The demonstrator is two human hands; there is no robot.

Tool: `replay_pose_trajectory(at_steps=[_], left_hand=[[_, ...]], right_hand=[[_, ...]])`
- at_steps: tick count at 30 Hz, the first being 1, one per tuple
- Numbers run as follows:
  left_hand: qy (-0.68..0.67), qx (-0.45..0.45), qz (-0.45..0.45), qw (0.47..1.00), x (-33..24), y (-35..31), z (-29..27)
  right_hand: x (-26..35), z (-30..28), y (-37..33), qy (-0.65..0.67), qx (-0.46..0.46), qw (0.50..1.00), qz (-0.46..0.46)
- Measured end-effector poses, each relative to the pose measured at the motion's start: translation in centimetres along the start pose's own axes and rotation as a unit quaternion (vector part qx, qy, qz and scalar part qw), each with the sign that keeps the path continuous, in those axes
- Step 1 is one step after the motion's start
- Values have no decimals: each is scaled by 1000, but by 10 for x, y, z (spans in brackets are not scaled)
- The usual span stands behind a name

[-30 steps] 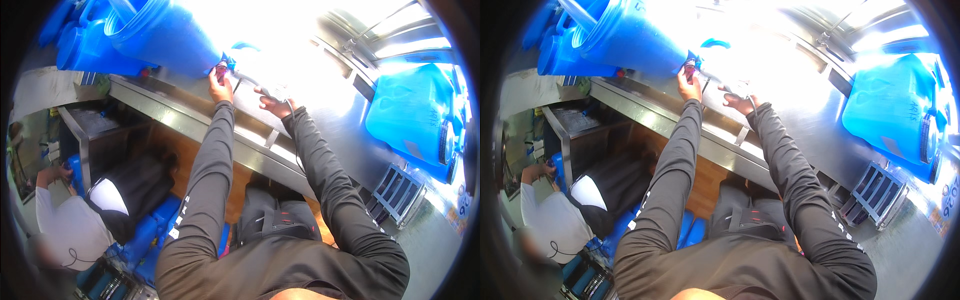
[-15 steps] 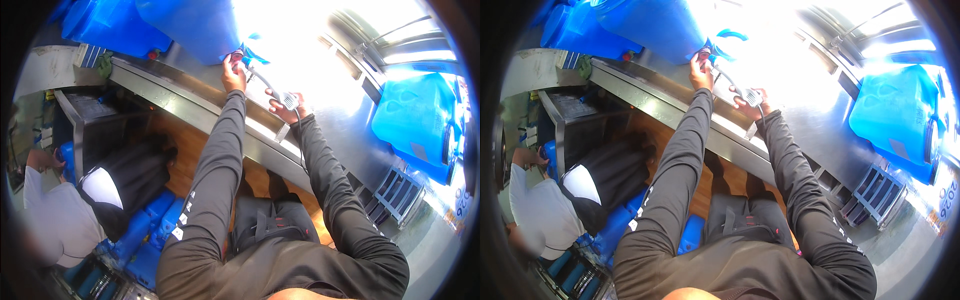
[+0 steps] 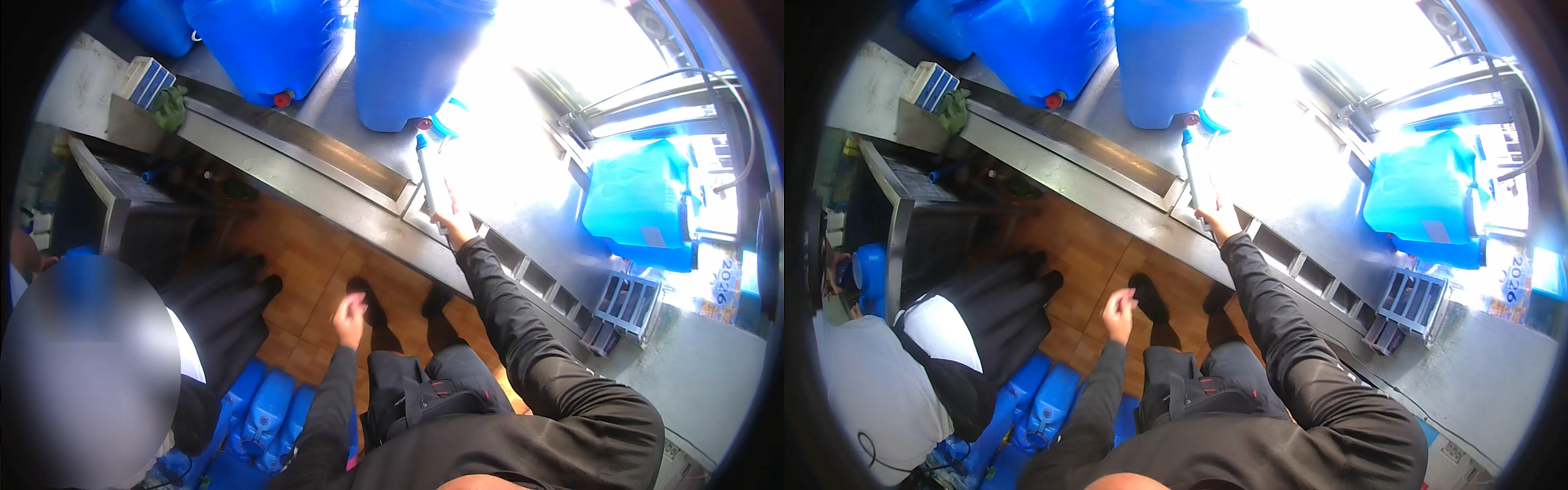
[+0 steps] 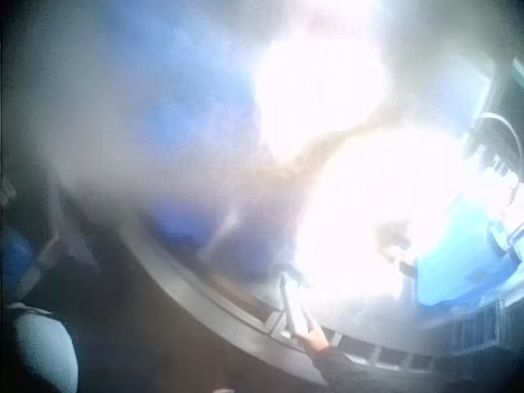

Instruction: The person moves several blue and pink plastic jerrycans on a metal counter, then fills a blue jerrycan with water from a tap. After filling, the person uses a handheld heat-sealing tool to seal the container's opening.

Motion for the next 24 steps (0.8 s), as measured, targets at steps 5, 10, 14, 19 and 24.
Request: replay_pose_trajectory(at_steps=[5,10,14,19,24], left_hand=[[84,-119,-159,976,108,-130,-174],[89,-194,-181,960,148,-157,-216],[5,-169,-191,967,136,-103,-169],[-88,-129,-91,983,37,-5,-58],[-129,-61,9,990,-77,77,73]], right_hand=[[11,50,0,-77,-39,986,-141],[-16,81,15,-25,-64,995,-75],[-28,86,21,-106,-114,982,-107],[-19,82,12,-23,-110,990,-85],[22,50,5,3,2,1000,-19]])
Point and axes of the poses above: each hand's wrist, its own y-axis towards the middle knuckle, its own z-axis out of the palm, x = y × z, the point moved 6 cm from there along y, towards the middle knuckle, and after that the axes turned 5 degrees about -z, right-handed, at the moved point
